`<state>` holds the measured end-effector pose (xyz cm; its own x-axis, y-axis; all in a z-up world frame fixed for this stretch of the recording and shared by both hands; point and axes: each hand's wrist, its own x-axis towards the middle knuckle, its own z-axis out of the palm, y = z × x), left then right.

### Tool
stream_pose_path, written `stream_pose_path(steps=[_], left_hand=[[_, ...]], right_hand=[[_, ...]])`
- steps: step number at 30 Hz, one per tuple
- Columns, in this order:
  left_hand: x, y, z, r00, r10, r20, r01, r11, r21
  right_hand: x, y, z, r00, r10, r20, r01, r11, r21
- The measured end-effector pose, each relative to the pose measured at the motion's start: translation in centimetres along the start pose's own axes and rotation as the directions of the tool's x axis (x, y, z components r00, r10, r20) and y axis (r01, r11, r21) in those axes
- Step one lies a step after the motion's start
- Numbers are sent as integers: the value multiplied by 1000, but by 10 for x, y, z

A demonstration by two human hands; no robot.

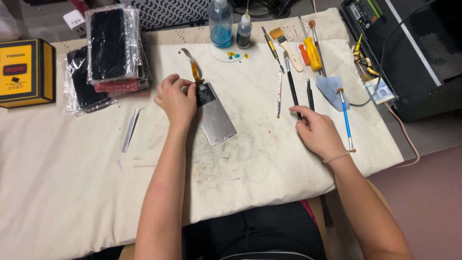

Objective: Applying adhesive to a mobile phone screen component and spreading it evenly with a brush.

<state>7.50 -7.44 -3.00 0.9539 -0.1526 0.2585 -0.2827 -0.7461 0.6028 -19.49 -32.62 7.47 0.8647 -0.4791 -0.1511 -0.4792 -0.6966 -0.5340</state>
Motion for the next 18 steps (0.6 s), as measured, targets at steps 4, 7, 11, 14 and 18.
stream_pose_path(steps=[4,7,11,14,18], left_hand=[[1,3,-17,999,34,-19,-37,986,-163],[-3,-3,-30,997,-68,45,81,838,-540],[-19,2,-51,862,-240,447,507,362,-782],[-37,11,-70,748,-230,622,651,73,-756],[-62,8,-50,718,-24,696,663,-283,-693]], right_hand=[[-10,29,-12,995,-62,-82,102,710,696],[-16,31,-33,956,-256,-144,249,447,859],[28,32,-31,928,-71,-366,309,694,650],[70,31,-10,929,-71,-363,283,768,575],[107,15,23,961,-38,-273,170,860,482]])
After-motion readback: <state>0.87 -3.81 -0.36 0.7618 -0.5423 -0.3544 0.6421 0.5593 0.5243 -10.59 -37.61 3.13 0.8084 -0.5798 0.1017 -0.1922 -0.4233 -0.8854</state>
